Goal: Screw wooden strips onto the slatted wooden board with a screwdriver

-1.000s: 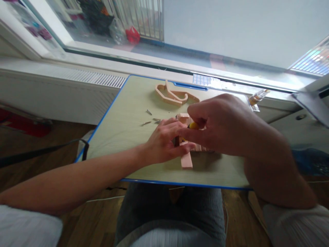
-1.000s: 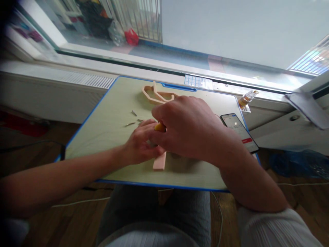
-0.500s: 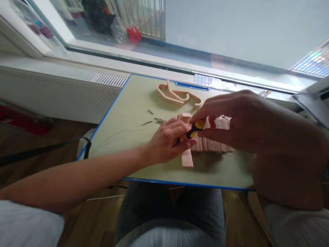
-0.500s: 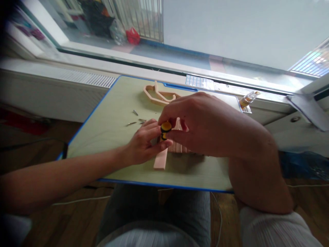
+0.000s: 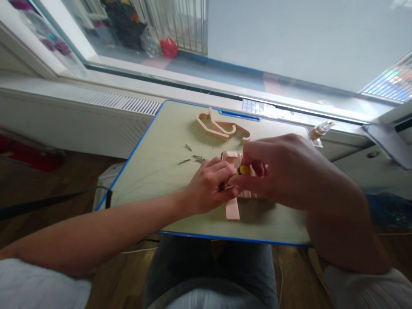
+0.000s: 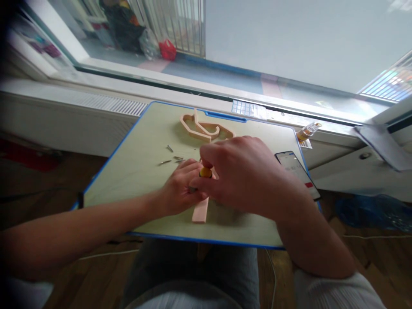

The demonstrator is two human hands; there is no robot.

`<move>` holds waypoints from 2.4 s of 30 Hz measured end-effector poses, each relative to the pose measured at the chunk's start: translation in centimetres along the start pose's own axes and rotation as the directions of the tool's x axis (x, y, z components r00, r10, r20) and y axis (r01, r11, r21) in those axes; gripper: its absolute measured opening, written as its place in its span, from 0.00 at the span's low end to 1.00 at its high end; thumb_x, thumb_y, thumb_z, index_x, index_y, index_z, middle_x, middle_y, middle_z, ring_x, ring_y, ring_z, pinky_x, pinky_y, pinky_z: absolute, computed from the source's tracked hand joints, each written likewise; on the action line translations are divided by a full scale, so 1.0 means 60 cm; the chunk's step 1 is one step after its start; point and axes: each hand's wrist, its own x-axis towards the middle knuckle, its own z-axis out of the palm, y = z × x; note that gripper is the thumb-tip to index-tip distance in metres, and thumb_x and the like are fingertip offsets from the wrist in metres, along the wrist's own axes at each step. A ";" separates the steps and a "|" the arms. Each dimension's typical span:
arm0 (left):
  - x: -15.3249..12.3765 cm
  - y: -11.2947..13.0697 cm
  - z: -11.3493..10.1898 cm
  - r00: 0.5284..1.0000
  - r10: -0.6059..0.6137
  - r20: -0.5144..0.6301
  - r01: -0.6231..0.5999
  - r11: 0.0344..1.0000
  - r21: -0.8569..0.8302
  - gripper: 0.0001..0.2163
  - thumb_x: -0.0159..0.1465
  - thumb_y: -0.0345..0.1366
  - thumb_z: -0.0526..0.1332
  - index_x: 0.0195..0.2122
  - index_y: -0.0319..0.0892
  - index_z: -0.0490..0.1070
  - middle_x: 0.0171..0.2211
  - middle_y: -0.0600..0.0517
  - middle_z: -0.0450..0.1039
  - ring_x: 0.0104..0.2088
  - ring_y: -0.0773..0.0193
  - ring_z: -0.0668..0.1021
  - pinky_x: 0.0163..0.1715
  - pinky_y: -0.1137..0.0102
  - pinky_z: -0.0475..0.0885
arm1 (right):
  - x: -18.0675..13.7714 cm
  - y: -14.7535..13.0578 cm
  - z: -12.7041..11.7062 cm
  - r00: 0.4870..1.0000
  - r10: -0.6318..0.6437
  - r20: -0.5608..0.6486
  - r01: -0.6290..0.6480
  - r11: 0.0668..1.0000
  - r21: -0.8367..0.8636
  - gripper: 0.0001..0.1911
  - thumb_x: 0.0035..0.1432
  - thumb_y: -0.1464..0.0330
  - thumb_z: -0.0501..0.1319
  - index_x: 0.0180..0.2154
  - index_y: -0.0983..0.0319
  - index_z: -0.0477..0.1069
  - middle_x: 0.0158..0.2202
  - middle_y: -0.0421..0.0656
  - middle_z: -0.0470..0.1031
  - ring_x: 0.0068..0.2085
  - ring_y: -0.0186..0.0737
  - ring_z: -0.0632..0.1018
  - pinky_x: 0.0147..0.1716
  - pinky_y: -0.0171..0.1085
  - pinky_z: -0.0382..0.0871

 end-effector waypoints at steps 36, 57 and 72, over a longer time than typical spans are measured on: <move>0.313 -0.148 -0.144 0.485 -0.583 -0.652 0.568 0.777 -0.272 0.07 0.72 0.34 0.61 0.45 0.41 0.79 0.45 0.46 0.86 0.45 0.60 0.85 0.49 0.68 0.79 | -0.024 0.095 0.127 0.817 0.510 -0.268 -0.030 0.502 0.864 0.17 0.64 0.54 0.74 0.33 0.59 0.77 0.23 0.39 0.76 0.24 0.37 0.75 0.25 0.37 0.68; 0.196 -0.254 -0.157 0.588 -0.768 -0.255 0.795 0.490 0.356 0.12 0.65 0.44 0.70 0.47 0.47 0.86 0.51 0.42 0.88 0.53 0.47 0.86 0.55 0.61 0.78 | -0.006 0.111 0.138 0.720 0.616 -0.319 0.055 0.408 0.911 0.14 0.59 0.58 0.74 0.29 0.60 0.76 0.26 0.38 0.76 0.28 0.36 0.75 0.28 0.36 0.72; 0.228 -0.098 -0.139 0.833 -0.532 -0.151 0.478 0.830 -0.289 0.15 0.66 0.48 0.72 0.43 0.42 0.79 0.31 0.50 0.83 0.29 0.64 0.82 0.29 0.73 0.74 | -0.023 0.140 0.107 0.704 0.679 -0.210 0.092 0.206 0.974 0.07 0.52 0.69 0.69 0.32 0.55 0.72 0.19 0.31 0.67 0.19 0.33 0.68 0.20 0.35 0.62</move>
